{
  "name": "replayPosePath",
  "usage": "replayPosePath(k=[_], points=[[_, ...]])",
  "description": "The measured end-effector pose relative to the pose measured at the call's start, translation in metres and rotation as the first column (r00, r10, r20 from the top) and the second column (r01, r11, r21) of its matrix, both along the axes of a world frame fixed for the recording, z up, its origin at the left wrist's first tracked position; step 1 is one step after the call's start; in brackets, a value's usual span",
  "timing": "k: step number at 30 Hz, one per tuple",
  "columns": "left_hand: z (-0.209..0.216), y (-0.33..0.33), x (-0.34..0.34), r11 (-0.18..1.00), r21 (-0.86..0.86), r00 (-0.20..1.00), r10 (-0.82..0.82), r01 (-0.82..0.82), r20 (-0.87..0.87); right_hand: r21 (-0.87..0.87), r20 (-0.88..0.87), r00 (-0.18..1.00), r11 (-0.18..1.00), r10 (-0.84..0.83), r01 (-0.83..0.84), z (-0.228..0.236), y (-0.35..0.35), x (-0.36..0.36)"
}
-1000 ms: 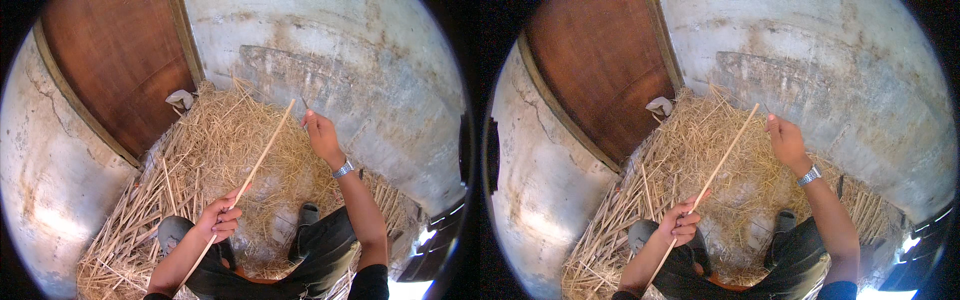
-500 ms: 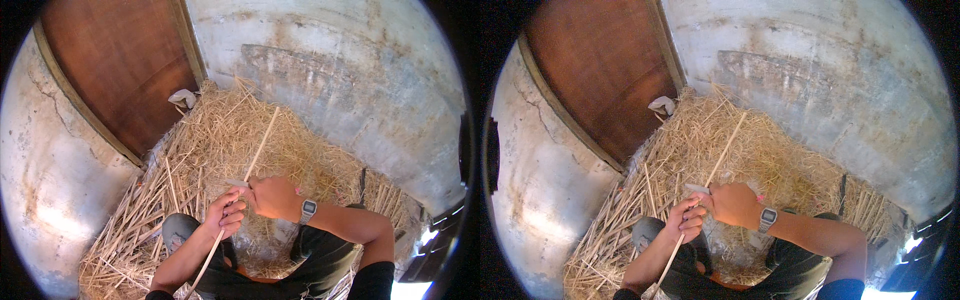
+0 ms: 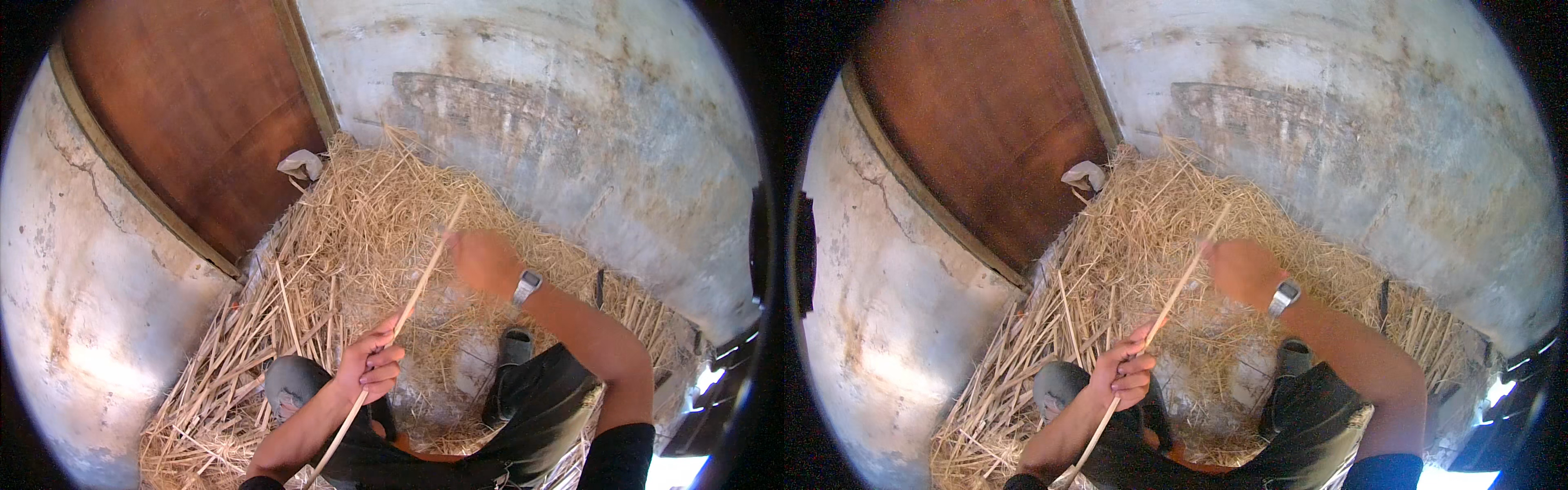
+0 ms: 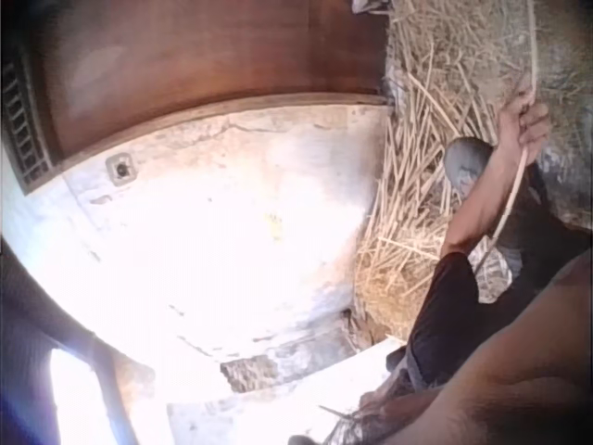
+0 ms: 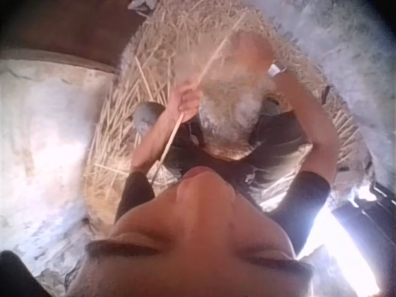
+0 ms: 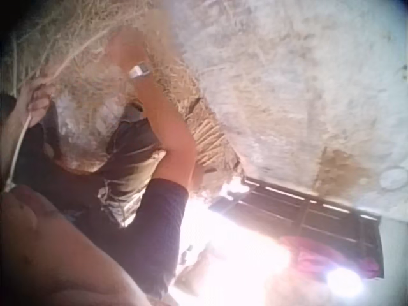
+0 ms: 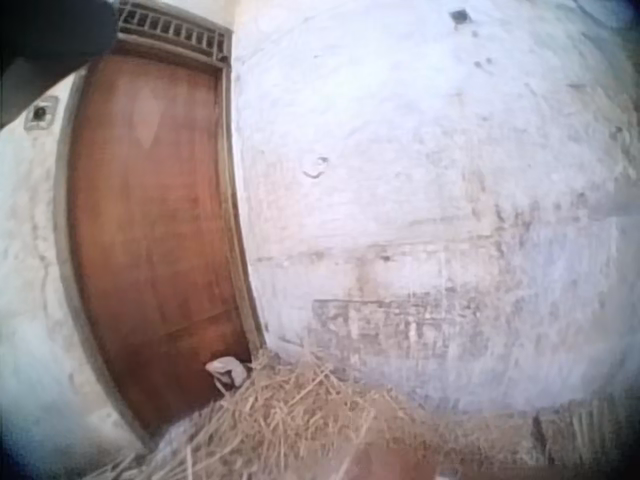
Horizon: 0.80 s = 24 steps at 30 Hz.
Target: The person is shaving a long wooden stick using a small knife while sitting on a pile of straw. They repeatedly scrape the knife along the stick's surface to remove outer layers, turning the stick as they work.
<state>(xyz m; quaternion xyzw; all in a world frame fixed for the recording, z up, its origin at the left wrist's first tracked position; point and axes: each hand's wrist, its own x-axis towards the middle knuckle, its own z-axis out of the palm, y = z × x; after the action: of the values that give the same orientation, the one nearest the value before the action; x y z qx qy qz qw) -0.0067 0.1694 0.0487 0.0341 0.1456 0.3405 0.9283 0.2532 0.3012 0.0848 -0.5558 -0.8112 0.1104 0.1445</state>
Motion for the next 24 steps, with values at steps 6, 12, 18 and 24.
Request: replayPosePath(k=[6, 12, 18, 24], points=[[0.000, -0.007, -0.001, 0.986, 0.092, 0.990, -0.142, 0.141, 0.000, 0.246, -0.007, 0.961, 0.931, -0.276, 0.269, -0.039, 0.070, 0.103], [0.007, 0.002, 0.004, 0.994, 0.087, 0.988, -0.076, 0.065, 0.133, 0.135, -0.440, 0.802, 0.853, -0.404, 0.503, -0.033, 0.082, 0.137], [0.016, -0.001, 0.011, 0.990, 0.143, 0.990, -0.002, -0.019, 0.140, 0.357, -0.746, 0.656, 0.764, -0.113, 0.537, 0.030, 0.033, 0.059], [0.016, -0.002, 0.014, 0.978, 0.210, 1.000, 0.002, -0.004, 0.012, 0.522, -0.559, 0.828, 0.761, -0.034, 0.384, 0.027, 0.031, 0.044]])
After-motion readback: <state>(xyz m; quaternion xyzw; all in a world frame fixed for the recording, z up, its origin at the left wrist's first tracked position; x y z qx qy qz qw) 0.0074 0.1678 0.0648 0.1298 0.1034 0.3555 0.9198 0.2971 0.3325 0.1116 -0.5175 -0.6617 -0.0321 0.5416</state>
